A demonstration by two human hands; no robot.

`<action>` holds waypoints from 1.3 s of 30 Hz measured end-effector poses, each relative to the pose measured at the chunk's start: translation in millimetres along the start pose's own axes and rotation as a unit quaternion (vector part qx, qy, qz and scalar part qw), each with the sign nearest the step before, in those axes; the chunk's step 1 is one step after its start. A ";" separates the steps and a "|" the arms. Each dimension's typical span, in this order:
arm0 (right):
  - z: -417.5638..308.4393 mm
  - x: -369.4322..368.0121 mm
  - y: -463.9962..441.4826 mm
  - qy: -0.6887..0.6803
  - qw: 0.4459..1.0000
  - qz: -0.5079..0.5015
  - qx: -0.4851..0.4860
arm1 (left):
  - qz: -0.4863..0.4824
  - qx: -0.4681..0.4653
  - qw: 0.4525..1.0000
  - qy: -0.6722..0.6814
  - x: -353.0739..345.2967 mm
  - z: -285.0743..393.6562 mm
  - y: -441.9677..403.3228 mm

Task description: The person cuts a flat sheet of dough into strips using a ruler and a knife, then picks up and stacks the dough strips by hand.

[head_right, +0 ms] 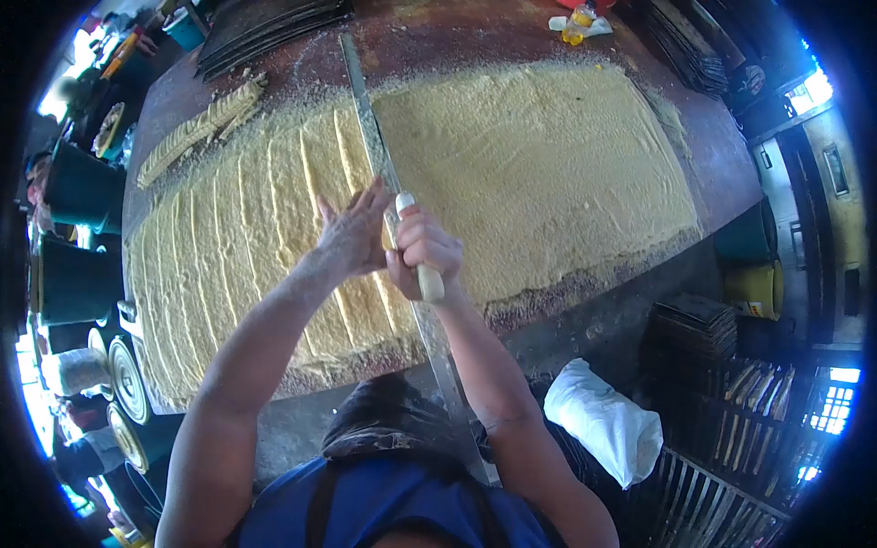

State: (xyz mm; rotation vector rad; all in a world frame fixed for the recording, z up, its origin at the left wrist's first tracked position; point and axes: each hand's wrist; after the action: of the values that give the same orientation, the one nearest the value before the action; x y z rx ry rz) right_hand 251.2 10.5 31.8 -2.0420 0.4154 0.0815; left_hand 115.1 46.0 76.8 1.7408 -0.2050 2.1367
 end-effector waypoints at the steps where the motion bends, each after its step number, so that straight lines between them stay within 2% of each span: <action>1: -12.5 7.9 6.6 0.001 1.000 0.001 -0.002 | -0.003 -0.001 1.000 0.000 0.2 0.8 -0.4; 7: -127.1 73.5 47.9 -0.053 0.996 -0.039 -0.065 | -0.033 0.050 0.998 -0.019 17.8 19.9 4.9; 16: -319.2 164.7 98.5 -0.015 0.987 -0.051 -0.150 | -0.043 0.052 0.997 -0.027 15.2 23.7 0.7; 20: -371.2 188.4 95.0 -0.009 0.983 -0.027 -0.179 | -0.044 0.058 0.997 -0.011 13.2 22.3 0.9; 22: -377.9 193.9 76.8 -0.012 0.980 0.032 -0.194 | -0.044 0.050 0.998 -0.002 11.1 22.1 2.8; 26: -342.9 178.6 42.3 -0.013 0.989 0.086 -0.118 | -0.052 0.050 0.997 -0.006 16.4 25.5 3.7; 29: -295.6 152.6 8.8 -0.013 0.995 0.029 -0.089 | -0.049 0.044 0.998 -0.011 10.4 16.9 -0.7; 30: -273.4 141.3 -1.7 -0.017 0.995 0.029 -0.089 | -0.053 0.040 0.997 -0.027 12.8 20.4 1.1; 32: -223.4 112.5 -24.4 -0.039 0.999 -0.025 -0.013 | -0.066 0.028 0.996 -0.045 16.4 21.5 -0.1; 39: -47.5 8.7 -68.4 -0.072 0.996 -0.013 0.042 | -0.034 0.018 0.999 0.023 9.7 9.2 0.3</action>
State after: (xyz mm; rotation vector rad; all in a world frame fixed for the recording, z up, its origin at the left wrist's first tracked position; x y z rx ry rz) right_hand 276.1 -3.1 110.6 -1.9437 0.2979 0.1912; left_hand 121.7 44.4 88.3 1.6931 -0.0941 2.1416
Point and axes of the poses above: each hand's wrist, its own y-axis away from the middle knuckle, its own x-axis out of the back of the hand, z = x × y, and after that the axes turned 14 degrees about z, right-handed
